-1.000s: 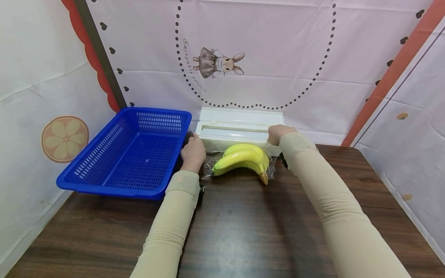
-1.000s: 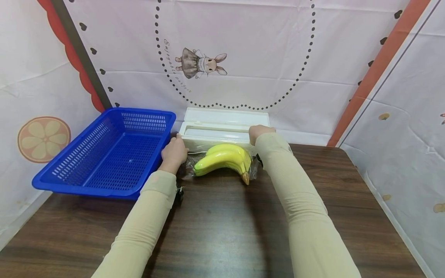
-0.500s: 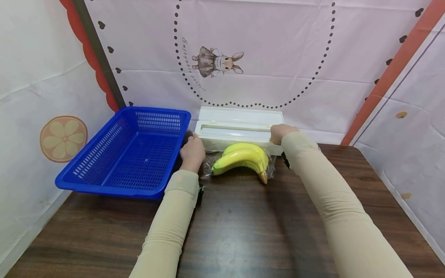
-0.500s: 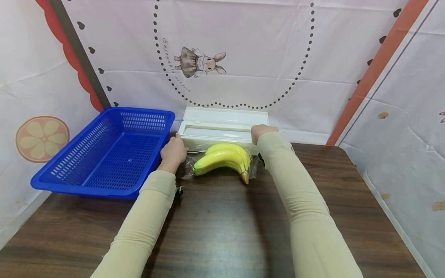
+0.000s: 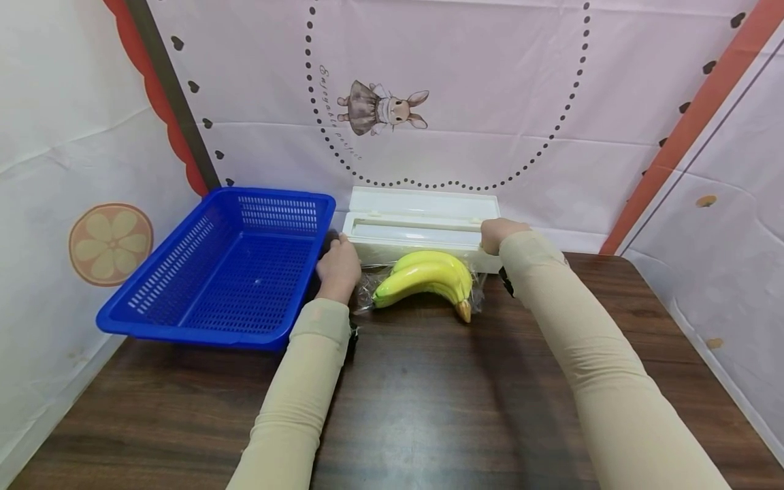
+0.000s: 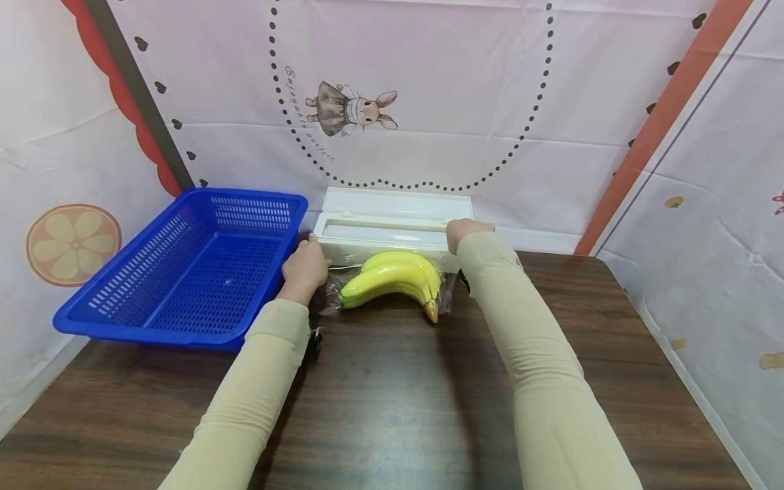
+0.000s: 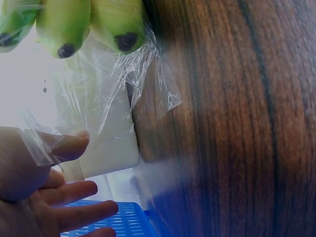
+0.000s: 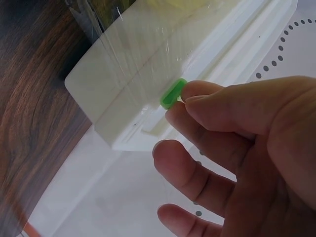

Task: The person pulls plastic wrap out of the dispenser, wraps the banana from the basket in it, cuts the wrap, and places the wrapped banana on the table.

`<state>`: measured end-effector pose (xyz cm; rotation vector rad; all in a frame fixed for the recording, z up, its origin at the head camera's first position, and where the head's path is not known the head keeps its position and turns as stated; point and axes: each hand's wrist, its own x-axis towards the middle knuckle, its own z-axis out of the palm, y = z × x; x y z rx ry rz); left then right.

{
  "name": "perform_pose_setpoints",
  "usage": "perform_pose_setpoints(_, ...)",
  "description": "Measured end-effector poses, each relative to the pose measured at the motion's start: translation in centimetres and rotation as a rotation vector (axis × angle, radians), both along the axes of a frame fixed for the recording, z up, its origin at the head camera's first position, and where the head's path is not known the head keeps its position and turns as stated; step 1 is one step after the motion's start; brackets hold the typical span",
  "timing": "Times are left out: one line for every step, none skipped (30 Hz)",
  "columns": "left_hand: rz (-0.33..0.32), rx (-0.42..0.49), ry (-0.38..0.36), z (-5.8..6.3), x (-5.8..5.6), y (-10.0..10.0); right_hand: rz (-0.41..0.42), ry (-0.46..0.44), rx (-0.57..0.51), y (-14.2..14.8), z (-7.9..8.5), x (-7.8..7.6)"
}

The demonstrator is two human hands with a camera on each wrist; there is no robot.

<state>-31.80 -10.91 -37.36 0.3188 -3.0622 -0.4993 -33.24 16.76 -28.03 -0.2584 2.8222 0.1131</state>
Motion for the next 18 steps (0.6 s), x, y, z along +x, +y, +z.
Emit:
perform_pose_setpoints(-0.002, -0.001, 0.0, 0.01, 0.0, 0.0, -0.002, 0.0, -0.001, 0.01, 0.03, 0.04)
perform_pose_setpoints(-0.002, -0.001, 0.0, 0.01, -0.01, -0.01, -0.002, -0.001, -0.003, 0.04, 0.04, 0.06)
perform_pose_setpoints(-0.001, 0.002, 0.001, -0.01, -0.02, 0.0, -0.002, -0.003, -0.004, 0.09, 0.04, 0.05)
perform_pose_setpoints(-0.002, 0.002, 0.001, 0.01, -0.01, -0.02, -0.001, -0.004, -0.006, 0.11, 0.06, 0.08)
perform_pose_setpoints(-0.002, 0.004, 0.003, 0.01, -0.01, -0.02, 0.0, -0.006, -0.009, 0.16, 0.07, 0.09)
perform_pose_setpoints(0.0, 0.006, 0.005, 0.01, -0.02, -0.01, -0.002, -0.009, -0.011, 0.24, 0.06, 0.07)
perform_pose_setpoints(-0.002, 0.007, 0.005, 0.03, -0.01, -0.02, -0.001, -0.011, -0.014, 0.29, 0.08, 0.07)
perform_pose_setpoints(-0.003, 0.008, 0.005, 0.04, -0.02, -0.02, -0.001, -0.013, -0.015, 0.35, 0.07, 0.04)
perform_pose_setpoints(-0.004, 0.009, 0.006, 0.02, -0.04, -0.01, -0.001, -0.014, -0.016, 0.43, 0.04, 0.0)
perform_pose_setpoints(-0.005, 0.009, 0.007, 0.01, -0.05, -0.01, -0.002, -0.014, -0.015, 0.48, 0.02, -0.02)
perform_pose_setpoints(-0.005, 0.01, 0.009, 0.0, -0.07, -0.01, -0.002, -0.014, -0.014, 0.56, -0.02, -0.08)
perform_pose_setpoints(-0.007, 0.009, 0.008, 0.0, -0.08, -0.02, -0.004, -0.013, -0.01, 0.64, -0.06, -0.13)
perform_pose_setpoints(-0.007, 0.009, 0.008, 0.0, -0.08, -0.02, -0.005, -0.012, -0.007, 0.69, -0.09, -0.16)
perform_pose_setpoints(-0.006, 0.01, 0.009, -0.02, -0.09, -0.02, -0.007, -0.011, -0.003, 0.77, -0.15, -0.22)
perform_pose_setpoints(-0.004, 0.011, 0.01, -0.02, -0.08, -0.01, -0.009, -0.011, 0.001, 0.81, -0.16, -0.23)
perform_pose_setpoints(-0.003, 0.011, 0.009, -0.02, -0.07, -0.02, -0.01, -0.012, 0.004, 0.83, -0.14, -0.22)
perform_pose_setpoints(-0.003, 0.011, 0.008, 0.0, -0.06, -0.02, -0.012, -0.013, 0.006, 0.87, -0.14, -0.23)
perform_pose_setpoints(-0.004, 0.01, 0.004, 0.02, -0.04, -0.03, -0.012, -0.015, 0.01, 0.92, -0.13, -0.23)
